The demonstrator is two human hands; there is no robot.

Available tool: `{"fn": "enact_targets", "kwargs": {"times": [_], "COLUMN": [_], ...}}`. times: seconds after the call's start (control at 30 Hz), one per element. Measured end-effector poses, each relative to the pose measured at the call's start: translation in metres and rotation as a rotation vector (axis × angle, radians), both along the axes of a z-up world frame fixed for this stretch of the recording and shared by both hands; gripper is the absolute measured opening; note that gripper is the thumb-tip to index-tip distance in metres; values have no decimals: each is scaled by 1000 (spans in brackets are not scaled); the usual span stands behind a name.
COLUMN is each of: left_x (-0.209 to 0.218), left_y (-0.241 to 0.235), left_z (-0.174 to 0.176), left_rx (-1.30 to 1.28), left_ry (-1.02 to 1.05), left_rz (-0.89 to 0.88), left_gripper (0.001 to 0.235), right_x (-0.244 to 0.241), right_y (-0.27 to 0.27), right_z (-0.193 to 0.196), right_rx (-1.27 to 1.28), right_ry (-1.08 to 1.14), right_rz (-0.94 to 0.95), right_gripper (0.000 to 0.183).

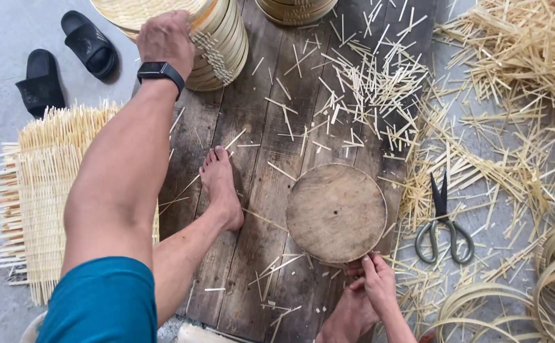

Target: Weaving and assembling bamboo strips into steamer baskets.

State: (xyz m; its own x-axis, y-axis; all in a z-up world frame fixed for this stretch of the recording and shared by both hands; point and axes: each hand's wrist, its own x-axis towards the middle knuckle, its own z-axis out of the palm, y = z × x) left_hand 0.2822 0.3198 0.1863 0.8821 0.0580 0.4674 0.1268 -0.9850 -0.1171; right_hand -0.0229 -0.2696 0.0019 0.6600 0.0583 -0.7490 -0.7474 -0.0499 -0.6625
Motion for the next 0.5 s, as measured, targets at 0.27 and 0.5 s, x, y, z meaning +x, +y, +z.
{"fn": "enact_targets", "kwargs": {"times": [0.27, 0.5], "left_x": [8, -4], "left_y": [0, 0], "left_z": [-4, -4], "left_rx": [-133, -404], "left_ry": [100, 298], "left_rz": [36, 167], "left_gripper": [7, 29], "right_x": [0, 5], "right_y": [-5, 0], "right_z": [-3, 6], "right_rx": [15, 26], "right_ry": [20, 29], "right_rz": [4, 7], "right_gripper": [32, 31]}}
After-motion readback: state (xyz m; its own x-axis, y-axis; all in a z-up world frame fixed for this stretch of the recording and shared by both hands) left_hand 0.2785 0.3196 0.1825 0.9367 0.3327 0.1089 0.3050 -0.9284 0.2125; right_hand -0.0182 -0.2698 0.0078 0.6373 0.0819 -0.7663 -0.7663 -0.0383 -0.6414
